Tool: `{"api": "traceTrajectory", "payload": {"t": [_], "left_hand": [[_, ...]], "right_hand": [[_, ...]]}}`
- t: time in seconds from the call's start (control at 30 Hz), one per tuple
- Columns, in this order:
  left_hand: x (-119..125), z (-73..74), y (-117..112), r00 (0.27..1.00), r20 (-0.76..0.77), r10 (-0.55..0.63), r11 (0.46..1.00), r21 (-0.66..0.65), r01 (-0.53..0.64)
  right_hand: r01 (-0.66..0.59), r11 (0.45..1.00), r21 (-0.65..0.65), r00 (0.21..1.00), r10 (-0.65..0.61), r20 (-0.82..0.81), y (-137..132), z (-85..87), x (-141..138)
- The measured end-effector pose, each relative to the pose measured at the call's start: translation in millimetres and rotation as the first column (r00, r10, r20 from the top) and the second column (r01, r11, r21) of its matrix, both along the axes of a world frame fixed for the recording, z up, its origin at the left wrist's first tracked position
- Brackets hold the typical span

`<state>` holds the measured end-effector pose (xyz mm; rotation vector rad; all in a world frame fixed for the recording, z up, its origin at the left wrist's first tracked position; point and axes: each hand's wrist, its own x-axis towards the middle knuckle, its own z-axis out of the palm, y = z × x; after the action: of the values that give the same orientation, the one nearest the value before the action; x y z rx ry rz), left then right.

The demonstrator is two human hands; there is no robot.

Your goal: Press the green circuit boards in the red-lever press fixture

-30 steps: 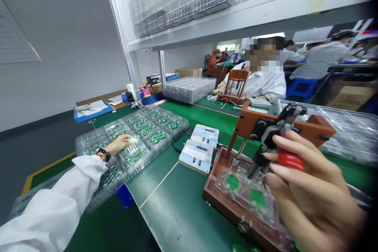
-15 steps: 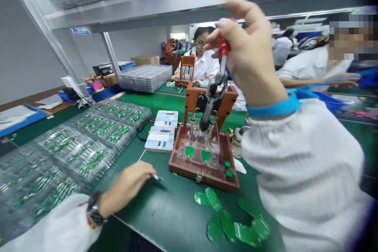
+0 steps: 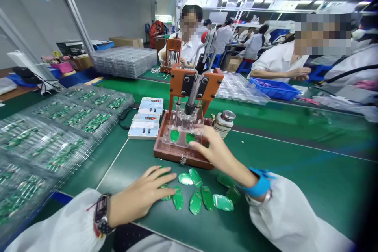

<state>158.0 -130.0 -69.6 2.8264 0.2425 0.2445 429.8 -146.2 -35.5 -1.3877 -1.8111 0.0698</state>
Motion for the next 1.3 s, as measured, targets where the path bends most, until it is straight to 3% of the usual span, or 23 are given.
{"api": "traceTrajectory", "payload": {"t": [0.1, 0.17, 0.27, 0.33, 0.53, 0.73, 0.9, 1.03, 1.2, 1.3], "left_hand": [[-17.4, 11.4, 2.6, 0.992, -0.084, 0.097, 0.984, -0.139, -0.108], [-26.2, 12.1, 2.8, 0.975, -0.106, 0.195, 0.953, -0.216, -0.214], [-31.3, 0.6, -0.5, 0.922, -0.118, 0.369, 0.882, -0.270, -0.387], [-29.0, -9.6, -3.6, 0.897, -0.094, 0.433, 0.852, -0.281, -0.441], [-3.6, -21.2, -4.2, 0.864, 0.026, 0.503, 0.836, -0.271, -0.478], [13.6, -26.9, 5.4, 0.845, 0.098, 0.525, 0.816, -0.340, -0.468], [1.9, -21.1, 12.6, 0.778, 0.085, 0.622, 0.738, -0.394, -0.547], [-11.8, -15.0, 8.0, 0.726, 0.057, 0.685, 0.711, -0.272, -0.649], [-24.8, -13.5, -6.0, 0.739, 0.007, 0.674, 0.716, -0.252, -0.651], [-31.8, -8.3, -7.3, 0.799, -0.015, 0.601, 0.768, -0.268, -0.582]], "right_hand": [[-0.022, 0.985, -0.172, 0.979, 0.056, 0.194, -2.0, -10.7, -5.4], [-0.016, 0.974, -0.225, 0.977, 0.063, 0.205, -0.5, -9.8, -5.9], [-0.028, 0.977, -0.210, 0.990, 0.056, 0.128, 3.3, -7.1, -5.6], [-0.021, 0.987, -0.162, 0.992, 0.041, 0.122, 6.5, -6.0, -6.8], [-0.007, 0.982, -0.189, 0.942, 0.070, 0.327, 9.4, -5.5, -15.4], [-0.044, 0.991, -0.130, 0.969, 0.073, 0.235, 6.7, -12.7, -6.4], [-0.124, 0.982, -0.143, 0.980, 0.143, 0.138, 12.8, -6.4, -12.8], [-0.087, 0.975, -0.205, 0.936, 0.151, 0.319, 20.9, 1.5, -37.9], [-0.016, 0.977, -0.213, 0.915, 0.100, 0.390, 26.9, 6.7, -51.6], [-0.019, 0.973, -0.228, 0.927, 0.103, 0.361, 26.4, 8.9, -48.4]]}}
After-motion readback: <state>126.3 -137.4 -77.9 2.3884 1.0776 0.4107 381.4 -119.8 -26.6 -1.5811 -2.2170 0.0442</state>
